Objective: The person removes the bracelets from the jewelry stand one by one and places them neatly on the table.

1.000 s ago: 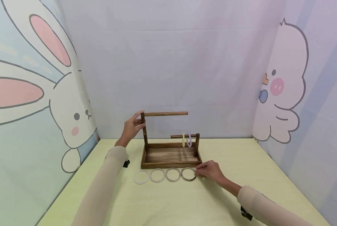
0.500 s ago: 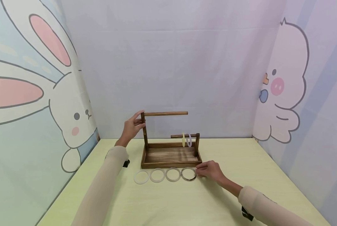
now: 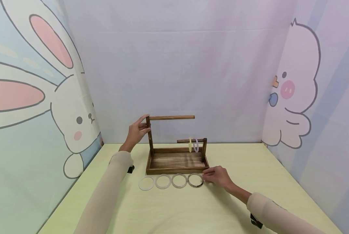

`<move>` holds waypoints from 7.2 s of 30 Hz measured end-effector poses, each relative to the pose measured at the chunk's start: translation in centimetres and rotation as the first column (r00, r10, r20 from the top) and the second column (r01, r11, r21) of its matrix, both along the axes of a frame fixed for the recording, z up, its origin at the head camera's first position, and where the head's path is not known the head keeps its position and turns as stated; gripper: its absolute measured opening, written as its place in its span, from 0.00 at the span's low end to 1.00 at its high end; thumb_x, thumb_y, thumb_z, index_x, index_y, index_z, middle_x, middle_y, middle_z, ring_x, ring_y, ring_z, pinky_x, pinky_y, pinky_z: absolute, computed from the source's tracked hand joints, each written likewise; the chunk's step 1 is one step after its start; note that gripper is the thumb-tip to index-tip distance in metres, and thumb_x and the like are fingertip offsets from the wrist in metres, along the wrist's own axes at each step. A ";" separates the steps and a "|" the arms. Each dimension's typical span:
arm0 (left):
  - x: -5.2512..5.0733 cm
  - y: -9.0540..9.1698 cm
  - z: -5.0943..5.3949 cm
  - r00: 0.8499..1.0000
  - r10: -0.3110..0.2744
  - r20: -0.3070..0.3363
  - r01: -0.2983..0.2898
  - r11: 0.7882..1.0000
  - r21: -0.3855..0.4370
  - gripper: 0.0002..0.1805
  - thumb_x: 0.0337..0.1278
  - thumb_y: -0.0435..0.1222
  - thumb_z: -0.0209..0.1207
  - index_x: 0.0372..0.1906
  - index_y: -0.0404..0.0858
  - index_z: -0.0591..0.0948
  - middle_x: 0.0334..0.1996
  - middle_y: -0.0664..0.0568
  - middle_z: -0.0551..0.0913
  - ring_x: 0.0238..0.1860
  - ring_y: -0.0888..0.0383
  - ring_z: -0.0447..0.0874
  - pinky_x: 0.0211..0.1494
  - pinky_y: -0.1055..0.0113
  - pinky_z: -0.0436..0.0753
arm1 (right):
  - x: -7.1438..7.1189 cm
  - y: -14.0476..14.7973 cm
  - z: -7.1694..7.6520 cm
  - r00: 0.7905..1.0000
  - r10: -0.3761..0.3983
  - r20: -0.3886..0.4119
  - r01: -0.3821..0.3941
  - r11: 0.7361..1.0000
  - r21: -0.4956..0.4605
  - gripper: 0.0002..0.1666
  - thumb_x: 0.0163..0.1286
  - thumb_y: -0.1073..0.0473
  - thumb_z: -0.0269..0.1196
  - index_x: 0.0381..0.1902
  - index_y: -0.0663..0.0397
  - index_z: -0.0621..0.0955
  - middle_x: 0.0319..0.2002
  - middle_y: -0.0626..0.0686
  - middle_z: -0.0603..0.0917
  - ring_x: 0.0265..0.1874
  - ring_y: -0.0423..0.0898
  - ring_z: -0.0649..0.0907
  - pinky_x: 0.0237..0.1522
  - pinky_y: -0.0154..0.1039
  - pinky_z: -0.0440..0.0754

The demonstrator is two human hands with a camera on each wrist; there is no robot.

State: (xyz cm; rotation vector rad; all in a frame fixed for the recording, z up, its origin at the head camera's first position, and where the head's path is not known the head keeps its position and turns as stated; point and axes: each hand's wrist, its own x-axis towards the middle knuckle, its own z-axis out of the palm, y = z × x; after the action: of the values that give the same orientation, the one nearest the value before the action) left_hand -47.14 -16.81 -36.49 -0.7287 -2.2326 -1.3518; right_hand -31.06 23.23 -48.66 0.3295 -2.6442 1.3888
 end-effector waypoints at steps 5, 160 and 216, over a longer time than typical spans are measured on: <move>-0.1 -0.1 0.0 1.000 0.006 -0.010 -0.006 1.000 -0.008 0.40 0.64 0.25 0.67 0.76 0.55 0.72 0.56 0.36 0.86 0.58 0.43 0.87 0.58 0.51 0.88 | -0.4 -0.2 0.4 0.999 -0.002 -0.040 0.002 1.000 0.004 0.13 0.63 0.64 0.76 0.44 0.64 0.91 0.34 0.56 0.92 0.32 0.47 0.92 0.33 0.31 0.88; 0.6 0.0 0.1 0.999 -0.024 -0.031 0.025 1.000 0.018 0.40 0.63 0.22 0.67 0.78 0.44 0.70 0.57 0.33 0.85 0.58 0.39 0.86 0.59 0.49 0.87 | -5.6 -9.1 5.5 0.992 -0.030 -0.124 0.003 0.977 -0.215 0.15 0.73 0.69 0.66 0.55 0.66 0.85 0.37 0.62 0.91 0.27 0.60 0.91 0.36 0.48 0.92; 0.4 -0.1 -0.2 0.998 -0.026 -0.061 0.025 1.000 -0.011 0.40 0.62 0.24 0.68 0.77 0.50 0.71 0.58 0.34 0.84 0.57 0.41 0.87 0.58 0.53 0.88 | -1.0 -11.1 1.9 0.951 0.294 0.096 -0.248 0.911 -0.330 0.22 0.75 0.71 0.63 0.62 0.79 0.77 0.44 0.69 0.89 0.26 0.50 0.91 0.36 0.42 0.92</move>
State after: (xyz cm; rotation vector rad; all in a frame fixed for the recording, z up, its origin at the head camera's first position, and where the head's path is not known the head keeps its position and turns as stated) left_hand -46.76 -16.92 -36.74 -0.7940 -2.1916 -1.3127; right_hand -32.05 12.16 -46.72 0.5961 -2.4951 1.9594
